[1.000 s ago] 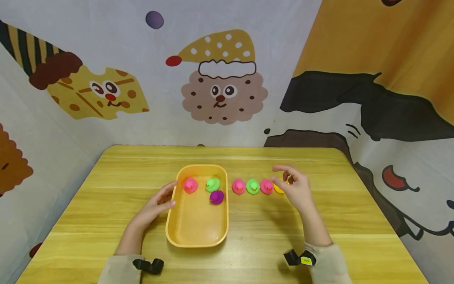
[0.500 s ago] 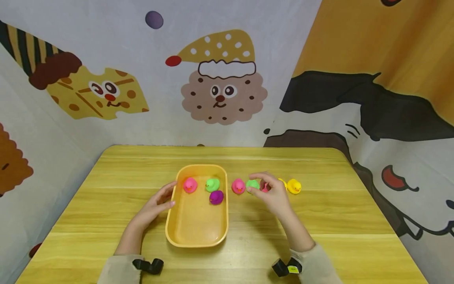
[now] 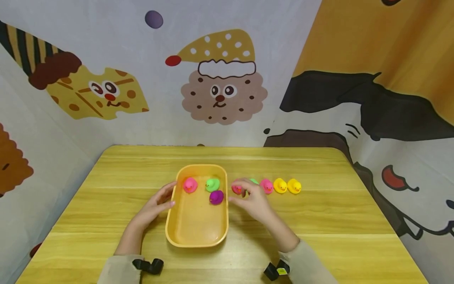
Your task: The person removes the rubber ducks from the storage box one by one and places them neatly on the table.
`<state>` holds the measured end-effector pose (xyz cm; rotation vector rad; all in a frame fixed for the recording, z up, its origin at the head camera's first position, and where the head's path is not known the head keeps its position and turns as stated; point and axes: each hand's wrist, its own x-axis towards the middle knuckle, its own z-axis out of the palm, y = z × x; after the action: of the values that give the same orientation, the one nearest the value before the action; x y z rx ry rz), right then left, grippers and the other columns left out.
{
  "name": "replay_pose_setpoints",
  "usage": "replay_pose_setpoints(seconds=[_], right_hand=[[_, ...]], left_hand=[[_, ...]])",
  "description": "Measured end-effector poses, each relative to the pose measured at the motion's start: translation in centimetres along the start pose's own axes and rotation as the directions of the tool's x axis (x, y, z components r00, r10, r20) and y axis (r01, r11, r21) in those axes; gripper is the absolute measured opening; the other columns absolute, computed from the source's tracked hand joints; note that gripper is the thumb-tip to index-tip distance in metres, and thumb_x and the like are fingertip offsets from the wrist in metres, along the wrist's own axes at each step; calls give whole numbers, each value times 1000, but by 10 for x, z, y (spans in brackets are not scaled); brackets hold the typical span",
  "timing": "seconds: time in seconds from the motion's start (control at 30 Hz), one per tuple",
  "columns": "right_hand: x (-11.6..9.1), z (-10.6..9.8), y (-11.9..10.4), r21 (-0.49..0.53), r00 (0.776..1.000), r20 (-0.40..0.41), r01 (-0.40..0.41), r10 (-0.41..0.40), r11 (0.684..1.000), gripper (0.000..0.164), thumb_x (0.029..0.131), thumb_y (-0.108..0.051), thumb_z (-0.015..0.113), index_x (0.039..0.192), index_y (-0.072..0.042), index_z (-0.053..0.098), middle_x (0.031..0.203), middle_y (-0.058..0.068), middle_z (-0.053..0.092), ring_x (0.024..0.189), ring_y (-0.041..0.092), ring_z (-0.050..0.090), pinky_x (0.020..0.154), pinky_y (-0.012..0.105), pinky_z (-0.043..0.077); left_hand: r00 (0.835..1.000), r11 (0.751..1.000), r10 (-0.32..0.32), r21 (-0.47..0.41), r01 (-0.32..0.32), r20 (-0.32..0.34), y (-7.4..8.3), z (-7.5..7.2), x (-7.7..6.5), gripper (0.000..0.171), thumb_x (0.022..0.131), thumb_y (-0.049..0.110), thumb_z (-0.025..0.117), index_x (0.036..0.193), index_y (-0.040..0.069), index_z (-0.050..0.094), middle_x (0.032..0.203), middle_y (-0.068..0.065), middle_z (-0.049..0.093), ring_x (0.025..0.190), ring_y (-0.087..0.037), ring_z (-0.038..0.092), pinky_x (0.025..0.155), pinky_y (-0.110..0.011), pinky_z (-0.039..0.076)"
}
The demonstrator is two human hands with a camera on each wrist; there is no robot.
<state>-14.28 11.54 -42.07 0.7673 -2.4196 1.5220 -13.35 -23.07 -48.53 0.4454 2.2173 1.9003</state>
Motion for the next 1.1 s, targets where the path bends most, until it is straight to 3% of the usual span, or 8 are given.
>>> replay_pose_setpoints(seconds=[0.1,0.2,0.43,0.53,0.77,1.1], right_hand=[[2,7,0,-38,999,50,-4,6,999,32,75,-12,83,105,-12,72,97,-5,64,74,17,52,61,27,45],[5,13,1,-76,995,95,1,6,997,33,76,-16,82,107,-11,71,98,-3,64,69,18,51,58,27,44],[10,25,3,-194,988,144,-30,59,980,38,76,-23,82,109,-10,71,113,2,66,93,15,58,77,30,48],[12,30,4,-206,984,166,-35,70,978,37,76,-22,82,109,-10,71,112,2,66,90,18,59,74,32,50],[19,41,7,-288,970,217,-42,108,957,39,75,-22,83,110,-11,71,114,3,66,107,20,58,90,35,46],[28,49,6,-373,946,249,-102,205,922,41,73,-24,84,111,-15,71,115,2,66,108,20,59,90,36,46]], left_hand=[[1000,1000,0,1,0,-3,0,0,0,62,94,8,58,150,10,30,148,-21,33,130,-39,33,100,-54,29],[1000,1000,1,4,-1,-6,0,0,0,61,94,8,58,150,11,31,148,-20,34,130,-39,33,99,-54,29],[1000,1000,1,3,-1,0,0,0,0,61,95,9,57,150,12,31,148,-20,34,130,-39,33,99,-55,29],[1000,1000,-1,5,1,0,0,0,0,61,95,9,57,150,12,31,148,-20,34,130,-39,33,99,-55,29],[1000,1000,-4,6,4,-2,-2,-1,-1,61,95,9,57,150,12,31,148,-20,34,130,-39,33,99,-55,29],[1000,1000,2,1,-2,3,-4,-2,0,61,95,8,57,150,11,31,148,-20,34,130,-38,33,99,-54,29]])
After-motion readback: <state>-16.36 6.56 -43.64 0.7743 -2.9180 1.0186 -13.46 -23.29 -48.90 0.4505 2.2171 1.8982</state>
